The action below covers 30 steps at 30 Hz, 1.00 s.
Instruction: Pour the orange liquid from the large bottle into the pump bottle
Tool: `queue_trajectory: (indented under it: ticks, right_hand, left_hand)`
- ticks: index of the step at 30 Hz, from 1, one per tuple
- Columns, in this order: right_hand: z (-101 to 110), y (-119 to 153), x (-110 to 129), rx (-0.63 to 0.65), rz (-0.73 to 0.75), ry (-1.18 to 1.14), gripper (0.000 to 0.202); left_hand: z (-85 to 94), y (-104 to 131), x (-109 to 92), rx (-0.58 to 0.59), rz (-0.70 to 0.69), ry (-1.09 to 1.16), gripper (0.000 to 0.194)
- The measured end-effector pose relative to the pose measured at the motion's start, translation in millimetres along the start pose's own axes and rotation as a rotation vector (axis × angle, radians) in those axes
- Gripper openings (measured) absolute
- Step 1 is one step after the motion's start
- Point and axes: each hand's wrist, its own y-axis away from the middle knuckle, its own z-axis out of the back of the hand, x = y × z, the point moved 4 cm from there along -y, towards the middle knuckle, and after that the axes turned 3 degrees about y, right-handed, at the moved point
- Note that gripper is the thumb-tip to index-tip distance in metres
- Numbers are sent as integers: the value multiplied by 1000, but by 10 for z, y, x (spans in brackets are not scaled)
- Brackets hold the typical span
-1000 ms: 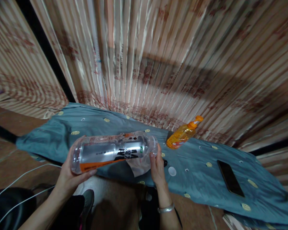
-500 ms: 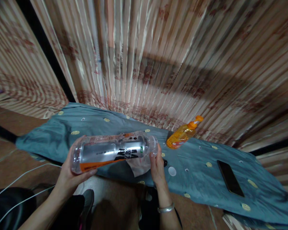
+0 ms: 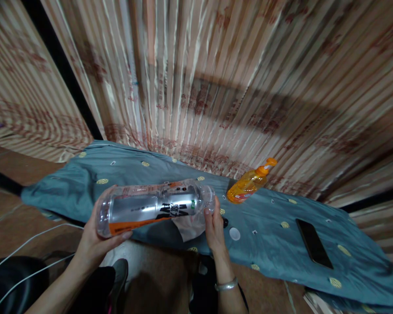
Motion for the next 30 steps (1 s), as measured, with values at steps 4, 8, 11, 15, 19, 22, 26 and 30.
queue_trajectory:
  ticks: [4, 8, 11, 15, 19, 22, 26, 30]
  right_hand:
    - [1, 4, 13, -5, 6, 1, 79]
    - [-1, 6, 21, 2, 4, 10, 80]
    - [0, 3, 18, -1, 11, 10, 80]
    - [-3, -4, -7, -3, -3, 11, 82]
    - [-7, -7, -12, 4, -14, 11, 85]
    - [-3, -9, -16, 1, -16, 14, 85]
    - [3, -14, -33, 4, -7, 15, 84]
    - [2, -9, -10, 10, 16, 11, 79]
  left_hand:
    - [0, -1, -8, -1, -8, -23, 105]
    - [2, -2, -13, 5, -24, -28, 105]
    - [7, -3, -11, 11, -32, -42, 103]
    - [13, -6, -5, 12, -28, -63, 104]
    - [8, -8, -9, 9, -14, -46, 106]
    - [-1, -7, -17, 12, 0, -28, 104]
    - [-8, -1, -26, 14, 14, -20, 104]
    - [-9, -3, -37, 14, -6, -22, 103]
